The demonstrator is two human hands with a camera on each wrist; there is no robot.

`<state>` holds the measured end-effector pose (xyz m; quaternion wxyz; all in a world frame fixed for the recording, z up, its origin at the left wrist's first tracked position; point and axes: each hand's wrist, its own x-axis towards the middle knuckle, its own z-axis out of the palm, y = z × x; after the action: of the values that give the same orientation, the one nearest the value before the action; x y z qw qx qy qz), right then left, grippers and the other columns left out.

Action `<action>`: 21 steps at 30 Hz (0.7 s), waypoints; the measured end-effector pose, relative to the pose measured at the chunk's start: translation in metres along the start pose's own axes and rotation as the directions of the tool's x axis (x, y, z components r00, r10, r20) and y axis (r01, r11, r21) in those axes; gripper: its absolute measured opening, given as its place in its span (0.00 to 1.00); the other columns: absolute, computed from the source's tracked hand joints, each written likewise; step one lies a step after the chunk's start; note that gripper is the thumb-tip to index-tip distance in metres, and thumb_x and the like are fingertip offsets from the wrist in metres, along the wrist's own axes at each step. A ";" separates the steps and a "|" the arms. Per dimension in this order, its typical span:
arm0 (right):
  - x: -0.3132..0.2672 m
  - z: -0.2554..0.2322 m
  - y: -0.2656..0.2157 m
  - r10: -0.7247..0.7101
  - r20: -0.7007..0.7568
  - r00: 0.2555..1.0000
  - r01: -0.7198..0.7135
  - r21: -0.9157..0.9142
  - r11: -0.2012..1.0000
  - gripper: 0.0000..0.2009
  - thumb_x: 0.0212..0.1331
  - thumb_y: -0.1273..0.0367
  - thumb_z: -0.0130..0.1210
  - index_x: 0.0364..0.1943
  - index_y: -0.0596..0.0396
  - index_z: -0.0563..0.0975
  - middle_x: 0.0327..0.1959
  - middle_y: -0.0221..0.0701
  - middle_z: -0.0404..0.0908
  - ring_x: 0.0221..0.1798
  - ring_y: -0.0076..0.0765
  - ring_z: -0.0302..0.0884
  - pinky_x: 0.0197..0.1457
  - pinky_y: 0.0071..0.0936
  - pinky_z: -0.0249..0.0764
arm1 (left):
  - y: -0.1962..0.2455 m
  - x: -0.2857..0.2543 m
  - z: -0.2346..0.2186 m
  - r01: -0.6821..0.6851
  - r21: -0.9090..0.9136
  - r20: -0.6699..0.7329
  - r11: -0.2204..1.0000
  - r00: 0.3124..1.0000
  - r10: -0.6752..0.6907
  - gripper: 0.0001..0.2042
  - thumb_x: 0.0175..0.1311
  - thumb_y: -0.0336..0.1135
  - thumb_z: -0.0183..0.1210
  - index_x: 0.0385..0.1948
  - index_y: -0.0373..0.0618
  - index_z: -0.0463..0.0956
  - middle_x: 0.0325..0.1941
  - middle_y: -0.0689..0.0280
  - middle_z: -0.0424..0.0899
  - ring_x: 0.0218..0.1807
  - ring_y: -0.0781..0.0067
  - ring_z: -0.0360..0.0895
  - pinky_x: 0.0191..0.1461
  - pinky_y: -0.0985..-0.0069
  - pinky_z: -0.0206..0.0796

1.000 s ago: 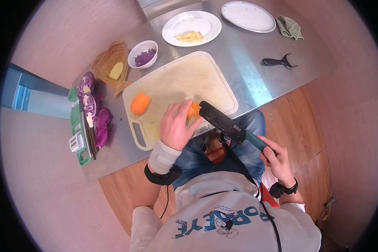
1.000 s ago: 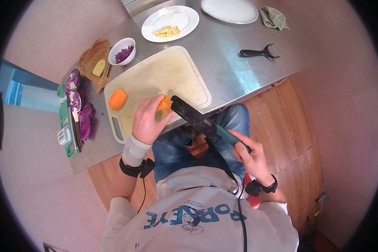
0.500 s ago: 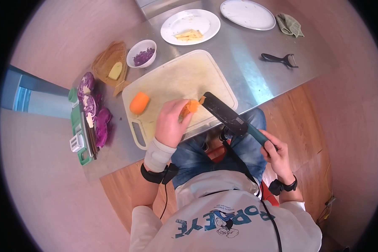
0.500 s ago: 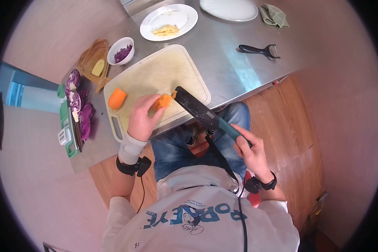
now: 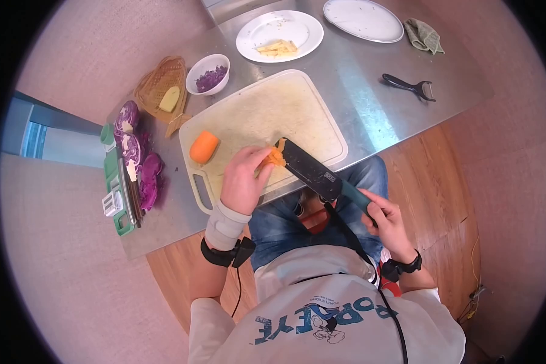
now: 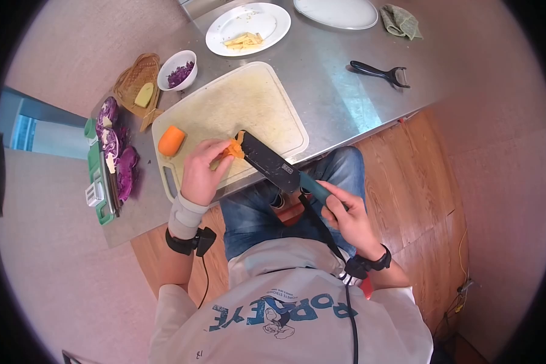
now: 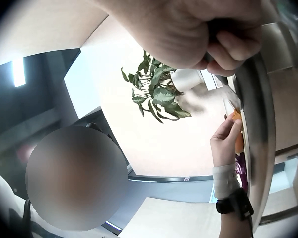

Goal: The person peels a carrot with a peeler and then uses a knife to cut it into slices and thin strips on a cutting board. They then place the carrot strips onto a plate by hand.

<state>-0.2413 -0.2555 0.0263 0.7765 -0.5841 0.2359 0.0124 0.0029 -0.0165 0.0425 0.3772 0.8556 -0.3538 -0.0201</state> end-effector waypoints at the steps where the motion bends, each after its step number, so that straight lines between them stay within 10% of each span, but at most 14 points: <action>1: 0.000 0.001 0.000 0.012 0.015 1.000 -0.012 0.020 1.000 0.20 0.82 0.68 0.48 0.73 0.54 0.75 0.25 0.20 0.70 0.25 0.12 0.59 0.27 0.16 0.54 | -0.001 0.000 0.000 -0.013 0.037 -0.005 0.999 1.000 0.013 0.15 0.62 0.25 0.69 0.51 0.36 0.85 0.49 0.52 0.87 0.48 0.51 0.85 0.52 0.64 0.78; 21: 0.025 -0.003 -0.037 0.028 0.036 0.999 -0.033 0.134 0.990 0.21 0.83 0.64 0.48 0.75 0.50 0.74 0.28 0.18 0.69 0.23 0.11 0.54 0.24 0.15 0.48 | 0.011 0.049 -0.014 -0.075 0.011 -0.046 0.997 0.996 0.075 0.09 0.66 0.25 0.65 0.46 0.37 0.86 0.48 0.52 0.88 0.43 0.51 0.87 0.48 0.66 0.78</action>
<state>-0.2096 -0.2765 0.0496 0.8179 -0.5264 0.2318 0.0181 0.0376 -0.0426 0.0711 0.3816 0.8438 -0.3770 0.0155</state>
